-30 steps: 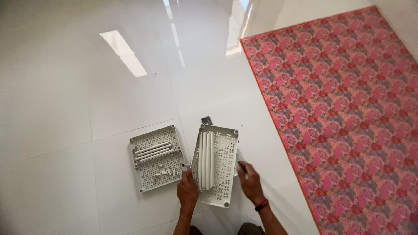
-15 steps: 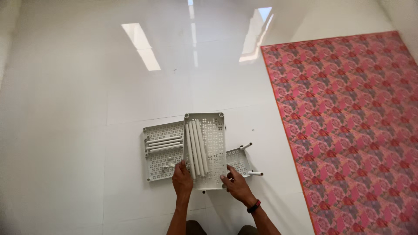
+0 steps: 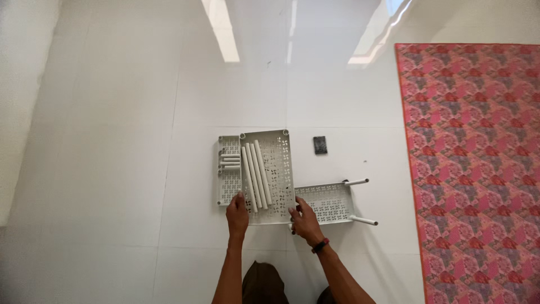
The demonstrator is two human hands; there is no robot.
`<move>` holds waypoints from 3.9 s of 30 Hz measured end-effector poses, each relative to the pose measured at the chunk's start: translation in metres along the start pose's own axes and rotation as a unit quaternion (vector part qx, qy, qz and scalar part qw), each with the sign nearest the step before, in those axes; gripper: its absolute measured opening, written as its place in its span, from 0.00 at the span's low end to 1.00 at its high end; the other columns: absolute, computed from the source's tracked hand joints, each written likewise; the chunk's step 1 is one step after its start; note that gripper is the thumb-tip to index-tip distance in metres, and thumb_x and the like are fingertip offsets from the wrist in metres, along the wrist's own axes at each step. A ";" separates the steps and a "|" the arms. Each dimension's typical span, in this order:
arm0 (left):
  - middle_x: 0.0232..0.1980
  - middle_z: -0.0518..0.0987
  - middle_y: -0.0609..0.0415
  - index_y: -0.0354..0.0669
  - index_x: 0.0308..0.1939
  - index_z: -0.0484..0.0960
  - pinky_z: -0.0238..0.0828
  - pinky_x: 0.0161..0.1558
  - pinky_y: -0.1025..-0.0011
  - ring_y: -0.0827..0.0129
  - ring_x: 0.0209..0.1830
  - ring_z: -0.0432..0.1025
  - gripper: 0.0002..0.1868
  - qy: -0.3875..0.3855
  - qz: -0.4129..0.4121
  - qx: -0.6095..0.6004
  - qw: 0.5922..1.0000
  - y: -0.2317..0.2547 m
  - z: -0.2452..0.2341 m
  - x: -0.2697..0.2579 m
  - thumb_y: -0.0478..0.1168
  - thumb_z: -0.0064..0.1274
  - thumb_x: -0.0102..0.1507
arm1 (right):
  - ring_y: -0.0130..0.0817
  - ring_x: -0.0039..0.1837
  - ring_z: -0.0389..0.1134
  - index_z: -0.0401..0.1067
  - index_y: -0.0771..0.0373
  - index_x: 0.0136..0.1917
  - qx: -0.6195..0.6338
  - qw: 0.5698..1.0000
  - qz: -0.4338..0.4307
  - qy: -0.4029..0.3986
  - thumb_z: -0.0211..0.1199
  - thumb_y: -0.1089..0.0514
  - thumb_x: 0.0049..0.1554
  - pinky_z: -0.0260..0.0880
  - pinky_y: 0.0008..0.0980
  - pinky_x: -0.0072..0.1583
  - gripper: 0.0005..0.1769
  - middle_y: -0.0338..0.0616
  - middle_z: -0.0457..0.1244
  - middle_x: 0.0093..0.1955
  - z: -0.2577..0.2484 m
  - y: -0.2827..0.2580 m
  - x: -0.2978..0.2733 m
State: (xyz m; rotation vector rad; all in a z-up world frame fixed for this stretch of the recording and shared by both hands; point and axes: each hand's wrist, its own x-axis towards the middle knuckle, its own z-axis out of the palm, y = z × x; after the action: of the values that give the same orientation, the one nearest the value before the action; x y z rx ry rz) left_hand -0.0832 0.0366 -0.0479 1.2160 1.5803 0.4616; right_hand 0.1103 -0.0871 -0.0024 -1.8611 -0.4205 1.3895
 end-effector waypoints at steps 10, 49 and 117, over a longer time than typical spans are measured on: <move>0.67 0.74 0.58 0.49 0.72 0.71 0.61 0.63 0.70 0.71 0.60 0.68 0.34 0.022 -0.164 -0.118 0.979 -0.054 -0.032 0.036 0.63 0.38 0.70 | 0.30 0.30 0.64 0.56 0.59 0.77 0.004 0.998 0.060 0.016 0.55 0.59 0.65 0.65 0.33 0.30 0.28 0.44 0.63 0.38 0.077 0.029 0.046; 0.84 0.50 0.59 0.56 0.82 0.45 0.21 0.78 0.49 0.65 0.84 0.41 0.48 0.003 -0.298 -0.297 0.907 -0.189 0.034 0.069 0.73 0.32 0.64 | 0.29 0.29 0.56 0.65 0.47 0.75 -0.005 0.974 0.184 0.132 0.52 0.58 0.66 0.61 0.35 0.32 0.24 0.39 0.61 0.32 0.138 0.133 0.179; 0.47 0.83 0.52 0.39 0.71 0.71 0.72 0.46 0.67 0.70 0.41 0.72 0.28 -0.225 -0.111 -0.083 0.964 -0.005 0.153 -0.026 0.38 0.56 0.66 | 0.36 0.42 0.73 0.63 0.64 0.62 -0.085 0.962 -0.087 0.244 0.60 0.46 0.60 0.75 0.35 0.46 0.24 0.51 0.70 0.43 -0.123 0.081 -0.034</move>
State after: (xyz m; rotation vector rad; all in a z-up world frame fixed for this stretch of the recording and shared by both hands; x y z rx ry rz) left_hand 0.0480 -0.0301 -0.0977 0.9214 1.2394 0.1519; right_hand 0.1973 -0.2084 -0.0248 -2.1645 -0.4452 0.7596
